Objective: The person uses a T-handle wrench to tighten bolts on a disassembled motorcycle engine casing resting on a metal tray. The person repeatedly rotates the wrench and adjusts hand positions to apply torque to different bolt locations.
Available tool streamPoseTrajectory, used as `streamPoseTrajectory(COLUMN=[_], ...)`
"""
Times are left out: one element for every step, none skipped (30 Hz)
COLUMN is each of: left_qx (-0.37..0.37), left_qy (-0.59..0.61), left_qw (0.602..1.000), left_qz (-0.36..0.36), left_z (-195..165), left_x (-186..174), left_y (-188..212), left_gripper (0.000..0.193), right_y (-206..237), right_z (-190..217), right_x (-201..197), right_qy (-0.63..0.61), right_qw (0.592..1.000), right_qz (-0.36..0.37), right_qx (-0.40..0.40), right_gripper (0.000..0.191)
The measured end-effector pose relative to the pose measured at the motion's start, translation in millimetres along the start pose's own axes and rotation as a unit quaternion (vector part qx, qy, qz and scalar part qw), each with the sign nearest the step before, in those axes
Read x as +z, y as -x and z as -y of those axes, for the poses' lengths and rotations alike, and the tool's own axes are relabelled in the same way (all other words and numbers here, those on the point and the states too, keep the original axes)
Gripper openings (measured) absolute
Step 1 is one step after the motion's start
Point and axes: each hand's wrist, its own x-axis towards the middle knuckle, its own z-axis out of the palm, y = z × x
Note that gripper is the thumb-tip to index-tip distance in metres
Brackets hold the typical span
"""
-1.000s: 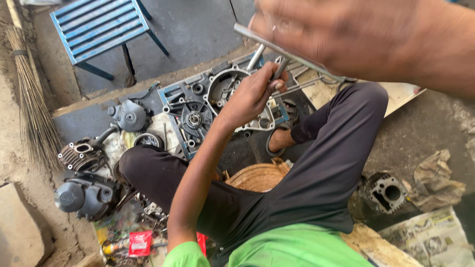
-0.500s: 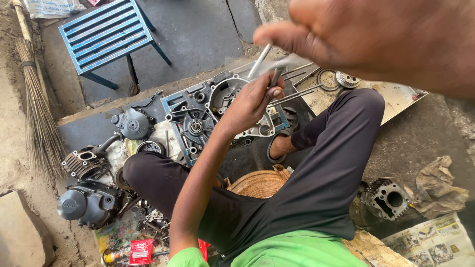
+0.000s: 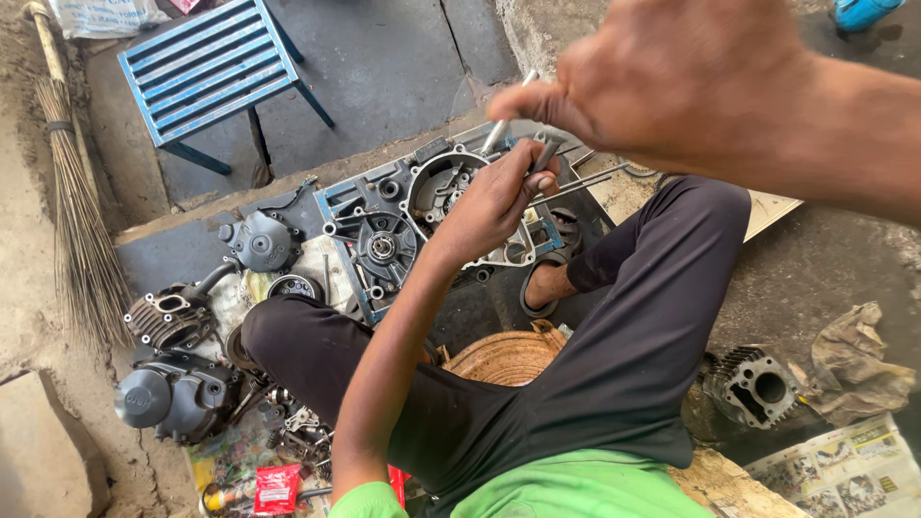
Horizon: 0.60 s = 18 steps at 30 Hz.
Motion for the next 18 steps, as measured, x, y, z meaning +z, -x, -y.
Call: streamPoseTrajectory(left_qx=[-0.023,-0.049,-0.047,-0.044,-0.039,-0.031,-0.022,-0.013,-0.021,-0.031,-0.042,-0.034,-0.027,-0.019,-0.034,-0.05,-0.065,-0.082], left_qy=[0.009,0.02,0.03,0.04,0.049,0.04,0.031,0.02,0.025,0.031,0.036,0.026,0.015,0.005,0.027,0.051,0.074,0.049], left_qw=[1.0,0.998,0.998,0.998,0.998,0.999,0.999,1.0,0.999,0.999,0.998,0.999,0.999,1.0,0.999,0.997,0.995,0.995], left_qz=[0.009,0.016,0.015,0.015,0.016,0.01,0.002,-0.006,-0.002,0.001,0.005,-0.001,-0.007,-0.013,-0.001,0.011,0.023,0.033], left_z=[0,-1,-2,-2,-3,-3,-4,-4,-4,-4,-3,-3,-2,-1,0,1,1,2], left_x=[0,-1,-2,-3,-4,-5,-5,-6,-5,-5,-5,-4,-3,-3,-2,-2,-2,-1], left_y=[0,1,2,2,2,1,1,0,0,0,0,0,1,1,0,0,1,-1], left_gripper=[0.017,0.017,0.016,0.015,0.015,0.015,0.017,0.018,0.017,0.016,0.015,0.015,0.014,0.014,0.013,0.013,0.013,0.012], right_y=[1,2,4,5,6,7,5,5,3,1,-2,-5,-8,-12,-14,-17,-20,-19], right_z=[-2,-3,-5,-6,-7,-7,-6,-6,-6,-5,-4,-3,-1,-1,-1,-1,-3,-3], right_x=[-2,-3,-2,0,4,8,14,19,23,27,29,30,29,27,25,22,19,16], right_qy=[-0.021,-0.056,-0.092,-0.133,-0.132,-0.131,-0.087,-0.043,-0.029,-0.014,-0.001,0.012,0.025,0.044,0.064,0.088,0.112,0.119], right_qw=[1.0,0.998,0.994,0.984,0.983,0.981,0.99,0.996,0.991,0.981,0.969,0.952,0.932,0.921,0.908,0.908,0.907,0.957], right_qz=[-0.01,-0.038,-0.065,-0.121,-0.131,-0.142,-0.108,-0.075,-0.125,-0.176,-0.226,-0.276,-0.325,-0.344,-0.363,-0.352,-0.341,-0.166], right_qx=[0.011,0.011,0.01,0.0,-0.005,-0.01,-0.013,-0.016,-0.045,-0.075,-0.105,-0.133,-0.16,-0.18,-0.198,-0.21,-0.221,-0.207], right_gripper=[0.063,0.06,0.057,0.053,0.049,0.045,0.041,0.038,0.029,0.024,0.025,0.032,0.041,0.04,0.039,0.028,0.019,0.029])
